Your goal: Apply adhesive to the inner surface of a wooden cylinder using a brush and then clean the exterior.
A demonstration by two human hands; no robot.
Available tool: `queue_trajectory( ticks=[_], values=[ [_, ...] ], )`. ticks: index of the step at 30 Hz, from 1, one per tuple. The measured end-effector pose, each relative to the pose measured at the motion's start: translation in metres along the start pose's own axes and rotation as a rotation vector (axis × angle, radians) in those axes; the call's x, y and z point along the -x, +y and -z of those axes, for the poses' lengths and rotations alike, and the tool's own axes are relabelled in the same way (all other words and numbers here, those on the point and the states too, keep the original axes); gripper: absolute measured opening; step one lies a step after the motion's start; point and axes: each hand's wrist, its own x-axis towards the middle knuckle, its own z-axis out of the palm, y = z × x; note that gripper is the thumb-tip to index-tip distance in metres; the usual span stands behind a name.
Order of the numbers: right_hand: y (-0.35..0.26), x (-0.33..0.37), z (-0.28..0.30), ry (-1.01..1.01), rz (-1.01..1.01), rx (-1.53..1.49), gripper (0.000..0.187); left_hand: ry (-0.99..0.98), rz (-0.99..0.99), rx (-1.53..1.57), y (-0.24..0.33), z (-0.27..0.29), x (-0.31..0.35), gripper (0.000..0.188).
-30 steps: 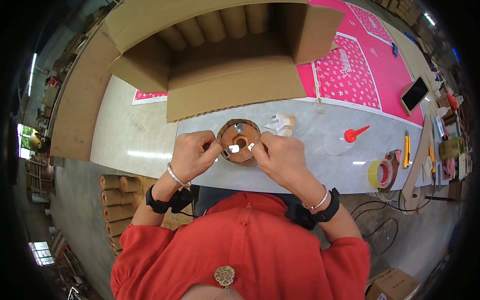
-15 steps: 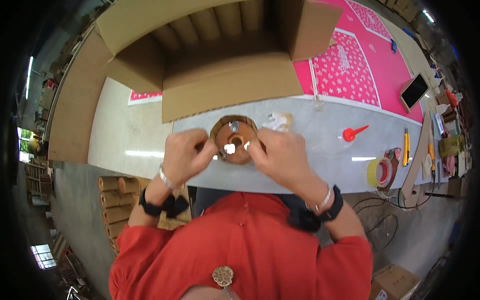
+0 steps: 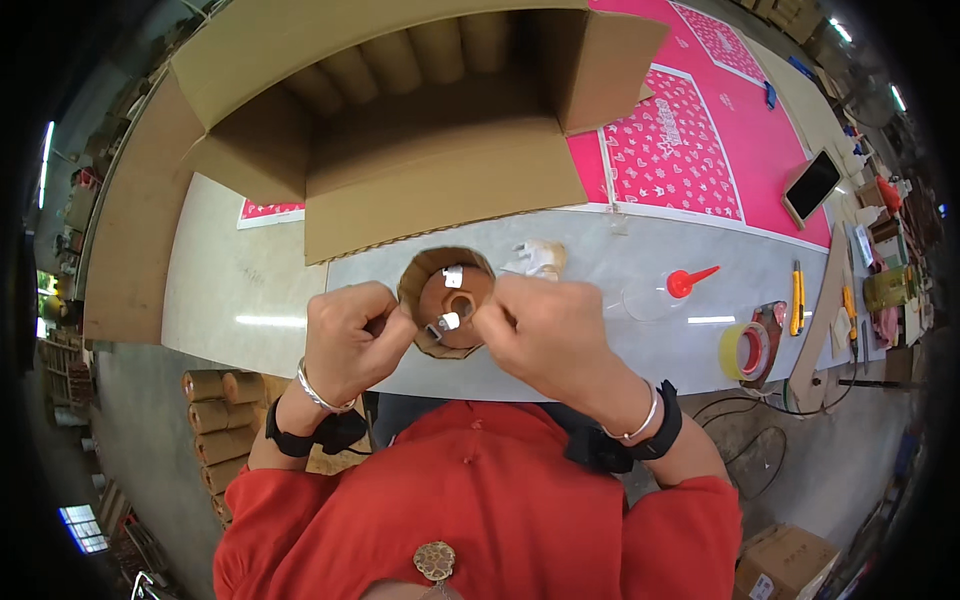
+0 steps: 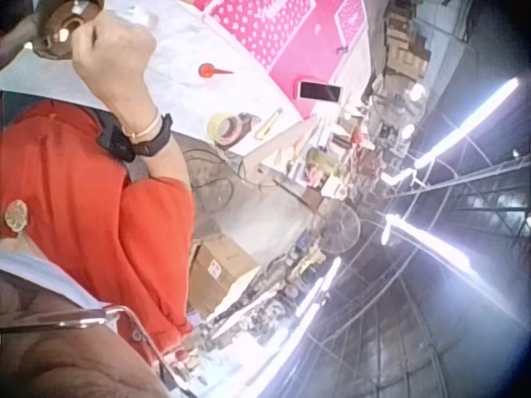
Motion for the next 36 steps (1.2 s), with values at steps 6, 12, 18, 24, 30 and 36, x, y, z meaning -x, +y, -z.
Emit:
queue_trajectory(
  ticks=[6, 12, 18, 24, 30, 36],
  values=[
    [0.003, 0.005, 0.000, -0.040, 0.055, 0.041, 0.023, 0.001, 0.031, 0.008, 0.012, 0.010, 0.013, 0.022],
    [0.016, -0.019, -0.005, -0.051, 0.029, 0.048, 0.024, 0.033, 0.045, 0.052, -0.001, 0.006, -0.003, 0.020],
    [0.007, -0.001, 0.005, -0.122, -0.128, -0.036, 0.025, 0.006, -0.026, 0.008, 0.000, 0.002, -0.008, 0.020],
    [0.005, -0.008, 0.001, -0.055, -0.039, -0.008, 0.026, 0.081, -0.085, 0.065, -0.012, -0.007, -0.021, 0.020],
    [0.015, 0.001, 0.000, -0.048, 0.109, 0.064, 0.026, 0.034, -0.072, 0.001, 0.015, 0.007, 0.016, 0.019],
    [-0.015, 0.008, 0.020, -0.090, -0.021, -0.071, 0.025, 0.037, -0.072, 0.027, 0.023, 0.017, 0.015, 0.018]
  ],
)
